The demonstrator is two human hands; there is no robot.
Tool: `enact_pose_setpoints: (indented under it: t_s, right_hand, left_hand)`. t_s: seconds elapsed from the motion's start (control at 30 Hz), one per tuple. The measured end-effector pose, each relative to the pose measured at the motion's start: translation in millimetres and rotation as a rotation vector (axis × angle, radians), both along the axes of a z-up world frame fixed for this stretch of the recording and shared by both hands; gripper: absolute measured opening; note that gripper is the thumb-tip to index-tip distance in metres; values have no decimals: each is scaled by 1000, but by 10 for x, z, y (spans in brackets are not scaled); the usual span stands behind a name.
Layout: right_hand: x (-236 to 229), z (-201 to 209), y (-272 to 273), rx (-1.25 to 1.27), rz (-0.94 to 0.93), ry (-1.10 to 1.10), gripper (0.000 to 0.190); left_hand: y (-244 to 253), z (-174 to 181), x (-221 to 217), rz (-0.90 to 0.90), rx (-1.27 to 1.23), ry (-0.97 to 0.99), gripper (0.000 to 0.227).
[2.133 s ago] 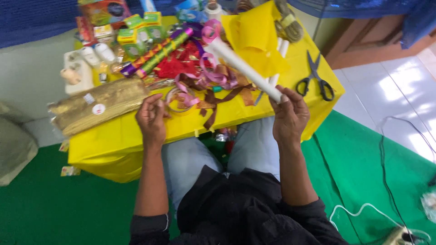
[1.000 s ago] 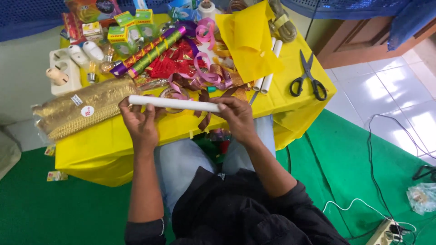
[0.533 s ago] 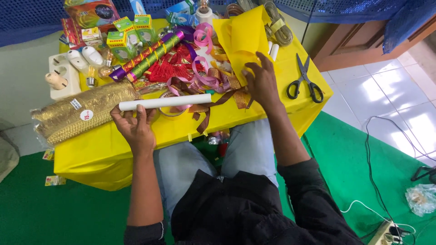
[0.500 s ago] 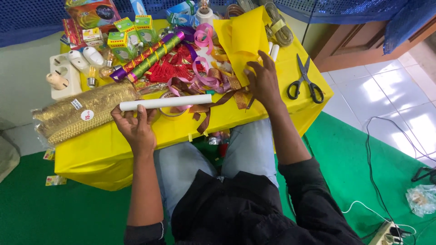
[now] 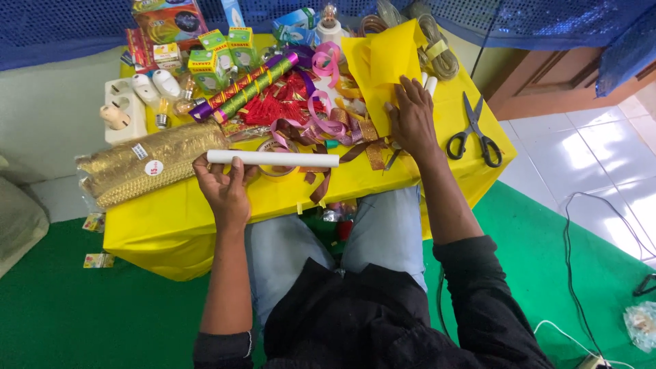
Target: A person is wrapping a cylindrical tube with yellow paper and decorating it with ribbons, likely as part of a decorative paper bag or gift assembly.
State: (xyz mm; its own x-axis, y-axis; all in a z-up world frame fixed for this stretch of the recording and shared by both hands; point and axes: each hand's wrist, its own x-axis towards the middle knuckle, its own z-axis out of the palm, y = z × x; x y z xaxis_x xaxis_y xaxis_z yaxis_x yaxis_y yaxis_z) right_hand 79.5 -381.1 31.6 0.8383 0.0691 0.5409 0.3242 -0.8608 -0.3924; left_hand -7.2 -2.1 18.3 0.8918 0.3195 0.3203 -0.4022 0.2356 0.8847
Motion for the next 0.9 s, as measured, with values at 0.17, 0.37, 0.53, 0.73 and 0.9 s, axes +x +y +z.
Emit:
enact_pose_setpoints:
  t_s: [0.17, 0.37, 0.53, 0.73, 0.9]
  right_hand:
    - [-30, 28, 13, 41, 68, -110, 44]
    - [-447, 313, 288, 233, 98, -164, 43]
    - [-750, 229, 520, 311, 156, -234, 42]
    - [-883, 85, 860, 447, 286, -175, 29]
    - [-855, -62, 953, 465, 336, -213, 21]
  left_hand:
    - [6, 22, -3, -34, 4, 17, 44]
    - [16, -31, 32, -63, -15, 34, 48]
    - [20, -3, 3, -105, 7, 55, 48]
    - [17, 15, -20, -143, 13, 76, 49]
    - [8, 71, -32, -165, 57, 73, 46]
